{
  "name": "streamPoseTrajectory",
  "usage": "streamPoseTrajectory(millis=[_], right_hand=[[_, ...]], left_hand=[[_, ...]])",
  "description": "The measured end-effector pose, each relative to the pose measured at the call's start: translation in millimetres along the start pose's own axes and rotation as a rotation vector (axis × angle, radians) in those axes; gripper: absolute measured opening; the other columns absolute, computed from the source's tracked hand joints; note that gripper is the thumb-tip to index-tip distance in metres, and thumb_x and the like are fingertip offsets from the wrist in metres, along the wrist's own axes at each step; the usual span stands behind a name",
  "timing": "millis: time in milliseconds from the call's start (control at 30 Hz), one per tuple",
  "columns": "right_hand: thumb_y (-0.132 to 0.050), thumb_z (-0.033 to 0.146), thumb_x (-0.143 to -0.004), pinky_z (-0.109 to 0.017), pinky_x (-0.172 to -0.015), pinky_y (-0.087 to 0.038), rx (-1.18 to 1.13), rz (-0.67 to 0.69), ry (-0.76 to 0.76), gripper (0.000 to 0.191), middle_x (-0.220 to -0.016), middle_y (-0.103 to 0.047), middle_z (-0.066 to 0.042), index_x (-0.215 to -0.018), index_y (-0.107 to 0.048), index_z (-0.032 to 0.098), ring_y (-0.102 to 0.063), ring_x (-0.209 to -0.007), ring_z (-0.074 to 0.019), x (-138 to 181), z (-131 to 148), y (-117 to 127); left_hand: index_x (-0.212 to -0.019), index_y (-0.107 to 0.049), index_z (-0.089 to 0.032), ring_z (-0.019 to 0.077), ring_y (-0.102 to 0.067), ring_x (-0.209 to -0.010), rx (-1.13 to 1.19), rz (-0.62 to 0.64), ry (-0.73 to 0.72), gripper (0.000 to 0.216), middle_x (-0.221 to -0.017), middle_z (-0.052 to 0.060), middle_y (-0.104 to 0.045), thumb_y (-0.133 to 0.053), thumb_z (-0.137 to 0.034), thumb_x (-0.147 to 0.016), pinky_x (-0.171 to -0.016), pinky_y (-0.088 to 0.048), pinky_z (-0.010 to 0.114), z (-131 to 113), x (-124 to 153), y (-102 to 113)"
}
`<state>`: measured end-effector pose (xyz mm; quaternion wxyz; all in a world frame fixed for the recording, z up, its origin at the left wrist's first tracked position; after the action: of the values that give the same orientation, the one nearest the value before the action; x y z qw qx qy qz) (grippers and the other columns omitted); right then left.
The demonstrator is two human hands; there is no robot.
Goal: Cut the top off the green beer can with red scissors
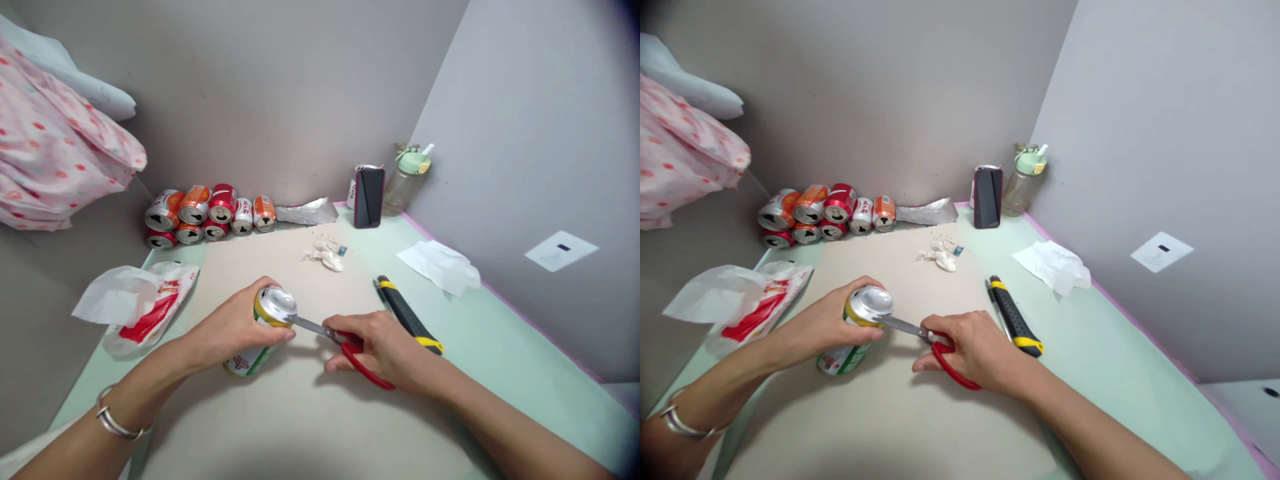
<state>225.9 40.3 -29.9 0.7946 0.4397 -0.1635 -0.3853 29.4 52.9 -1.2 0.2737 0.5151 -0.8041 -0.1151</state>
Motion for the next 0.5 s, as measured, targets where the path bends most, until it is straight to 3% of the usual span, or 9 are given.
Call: streamPoseTrajectory(millis=[333, 500], right_hand=[[-0.056, 0.072, -0.087, -0.021, -0.053, -0.031, -0.014, 0.008, 0.0, 0.048, -0.058, -0.046, 0.005, -0.088, -0.065, 0.024, -0.04, -0.051, -0.0118, -0.3, 0.7, -2.5], [-0.049, 0.075, -0.088, -0.022, -0.052, -0.029, 0.023, -0.047, -0.009, 0.054, -0.057, -0.048, 0.005, -0.086, -0.065, 0.024, -0.041, -0.049, -0.0122, 1.6, 0.7, -2.6]], left_hand=[[-0.102, -0.053, -0.024, 0.0211, -0.059, -0.08, -0.045, -0.022, -0.012, 0.036, -0.088, -0.001, -0.062, -0.073, -0.034, -0.073, -0.07, -0.046, 0.031, -0.5, 1.9, 2.1], [-0.102, -0.052, -0.026, 0.0208, -0.059, -0.079, -0.119, -0.123, -0.015, 0.037, -0.088, -0.002, -0.063, -0.073, -0.035, -0.073, -0.069, -0.046, 0.03, -2.1, 3.3, 5.7]])
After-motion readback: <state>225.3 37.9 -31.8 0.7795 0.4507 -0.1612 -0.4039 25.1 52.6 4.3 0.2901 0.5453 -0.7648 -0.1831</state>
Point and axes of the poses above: each hand's wrist, its own x-axis away from the middle knuckle, its own y-axis out of the back of the hand, z = x × y, the point moved 6 cm from there along -x, towards the middle knuckle
